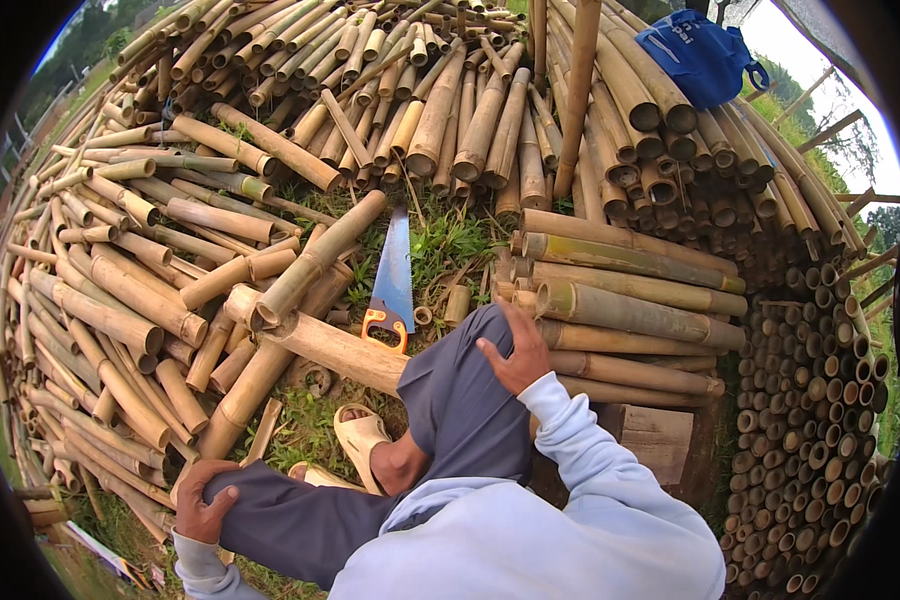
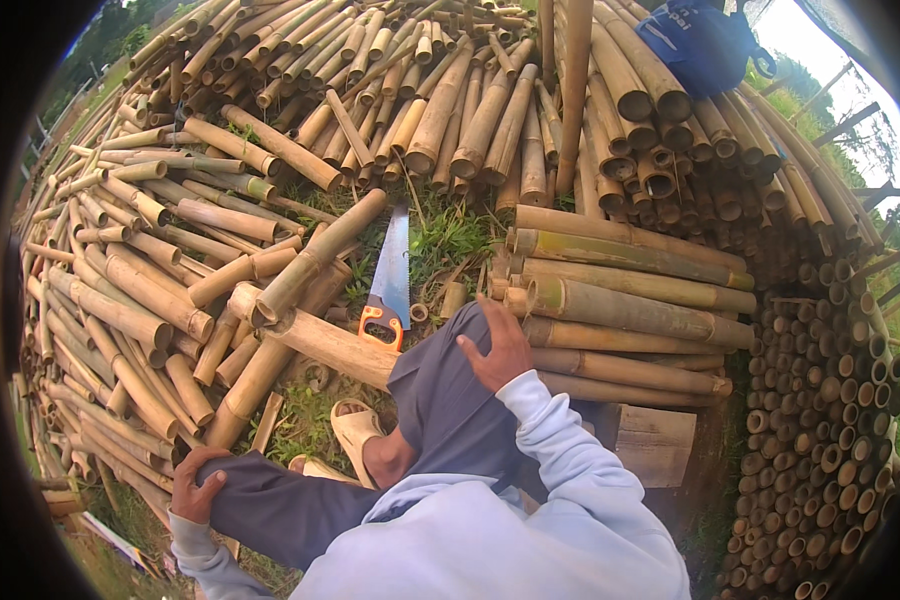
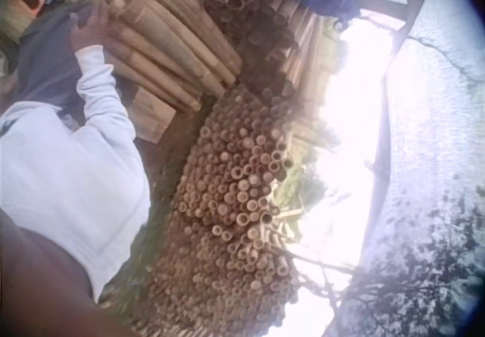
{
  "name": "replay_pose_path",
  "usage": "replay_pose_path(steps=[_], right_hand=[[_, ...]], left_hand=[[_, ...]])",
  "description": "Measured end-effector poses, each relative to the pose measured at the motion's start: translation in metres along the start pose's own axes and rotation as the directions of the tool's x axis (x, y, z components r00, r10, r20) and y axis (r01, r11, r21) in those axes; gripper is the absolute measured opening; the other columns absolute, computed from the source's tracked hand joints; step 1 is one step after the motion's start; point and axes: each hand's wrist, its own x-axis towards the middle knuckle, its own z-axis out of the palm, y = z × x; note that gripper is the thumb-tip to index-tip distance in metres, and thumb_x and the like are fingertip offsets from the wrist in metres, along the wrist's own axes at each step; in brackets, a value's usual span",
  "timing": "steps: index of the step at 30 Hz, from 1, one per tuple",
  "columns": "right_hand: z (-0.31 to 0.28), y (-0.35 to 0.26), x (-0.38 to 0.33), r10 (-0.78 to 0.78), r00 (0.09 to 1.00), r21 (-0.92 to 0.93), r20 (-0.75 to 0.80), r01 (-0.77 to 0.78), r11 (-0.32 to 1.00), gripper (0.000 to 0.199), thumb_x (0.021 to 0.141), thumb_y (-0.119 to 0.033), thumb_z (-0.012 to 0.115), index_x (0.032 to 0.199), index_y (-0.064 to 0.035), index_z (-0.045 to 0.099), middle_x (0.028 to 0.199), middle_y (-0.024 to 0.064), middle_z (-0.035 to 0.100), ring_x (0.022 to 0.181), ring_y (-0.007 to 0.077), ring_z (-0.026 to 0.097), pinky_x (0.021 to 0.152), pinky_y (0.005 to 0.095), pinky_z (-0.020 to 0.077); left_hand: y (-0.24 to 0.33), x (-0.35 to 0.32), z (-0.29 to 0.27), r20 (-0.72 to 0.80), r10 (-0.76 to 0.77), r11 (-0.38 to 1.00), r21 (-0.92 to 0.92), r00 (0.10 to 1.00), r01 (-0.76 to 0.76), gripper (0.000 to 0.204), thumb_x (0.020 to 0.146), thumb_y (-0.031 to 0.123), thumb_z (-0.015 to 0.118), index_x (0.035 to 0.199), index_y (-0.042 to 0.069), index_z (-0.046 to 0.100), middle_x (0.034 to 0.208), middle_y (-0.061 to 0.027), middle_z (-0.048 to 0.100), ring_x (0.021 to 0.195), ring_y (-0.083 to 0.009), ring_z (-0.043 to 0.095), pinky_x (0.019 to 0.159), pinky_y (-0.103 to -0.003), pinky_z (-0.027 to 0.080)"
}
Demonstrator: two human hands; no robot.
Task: The person sits on the ground and uses a hand saw to cut bamboo poles into shorter sections. They repeatedly select a pole, position it, saw through it, and place the cut pieces aside.
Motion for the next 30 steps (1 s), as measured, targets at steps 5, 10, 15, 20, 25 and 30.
replay_pose_path(steps=[5, 10, 15, 20, 25, 30], right_hand=[[0.023, -0.017, -0.008, -0.017, 0.986, -0.469, 0.163, 0.092, 0.879, 0.074, 0.081, -0.048, 0.079, 0.146, -0.0197, 0.055, 0.16, 0.0156, 0.037, 0.151, 0.0393, 0.027, 0.123, 0.0594, 0.0201], [0.025, -0.019, -0.005, -0.051, 0.986, -0.456, 0.157, 0.118, 0.882, 0.071, 0.079, -0.049, 0.08, 0.14, -0.0188, 0.061, 0.159, 0.0147, 0.037, 0.149, 0.0379, 0.028, 0.122, 0.0568, 0.0223], [0.018, -0.021, 0.021, 0.072, 0.972, -0.454, 0.226, 0.039, 0.89, 0.064, 0.078, -0.049, 0.081, 0.131, -0.0153, 0.067, 0.151, 0.0143, 0.047, 0.141, 0.0366, 0.04, 0.113, 0.0509, 0.0373], [0.027, -0.009, 0.126, 0.357, 0.849, -0.24, 0.391, -0.28, 0.929, 0.059, 0.085, -0.047, 0.078, 0.126, -0.0056, 0.069, 0.112, 0.0154, 0.073, 0.1, 0.0299, 0.071, 0.09, 0.0426, 0.0542], [0.115, 0.107, 0.252, 0.542, 0.781, 0.051, 0.311, -0.583, 0.811, 0.06, 0.087, -0.043, 0.077, 0.129, -0.0022, 0.065, 0.106, 0.0179, 0.076, 0.096, 0.0318, 0.073, 0.092, 0.0417, 0.0546], [0.166, 0.145, 0.343, 0.291, 0.931, -0.291, -0.222, -0.348, 0.891, 0.044, 0.087, -0.03, 0.074, 0.122, -0.0058, 0.06, 0.12, 0.0186, 0.064, 0.118, 0.0363, 0.062, 0.1, 0.0491, 0.0494]], left_hand=[[-0.067, -0.029, 0.012, -0.203, -0.029, 0.799, -0.592, 0.979, -0.1, 0.047, 0.095, 0.036, 0.066, 0.12, -0.004, 0.068, 0.12, -0.0168, 0.068, 0.114, -0.0244, 0.063, 0.101, -0.036, 0.046], [-0.111, -0.041, 0.052, -0.254, -0.213, 0.626, -0.777, 0.943, -0.068, 0.046, 0.095, 0.035, 0.066, 0.12, -0.003, 0.068, 0.119, -0.0165, 0.068, 0.113, -0.0241, 0.063, 0.1, -0.035, 0.047], [-0.147, -0.038, 0.103, -0.194, -0.416, 0.638, -0.758, 0.889, 0.133, 0.046, 0.095, 0.034, 0.066, 0.12, -0.003, 0.068, 0.118, -0.0163, 0.068, 0.112, -0.0238, 0.064, 0.099, -0.035, 0.047], [-0.176, -0.027, 0.162, -0.108, -0.572, 0.642, -0.676, 0.813, 0.361, 0.045, 0.095, 0.034, 0.066, 0.121, -0.003, 0.068, 0.118, -0.0161, 0.068, 0.111, -0.0235, 0.064, 0.098, -0.035, 0.047], [-0.196, 0.002, 0.225, -0.002, -0.664, 0.605, -0.59, 0.748, 0.535, 0.044, 0.095, 0.033, 0.066, 0.121, -0.003, 0.068, 0.117, -0.0158, 0.069, 0.11, -0.0232, 0.064, 0.098, -0.035, 0.048], [-0.209, 0.032, 0.272, 0.054, -0.749, 0.535, -0.54, 0.66, 0.65, 0.043, 0.095, 0.032, 0.066, 0.121, -0.003, 0.068, 0.116, -0.0156, 0.069, 0.109, -0.0229, 0.064, 0.097, -0.035, 0.048]])
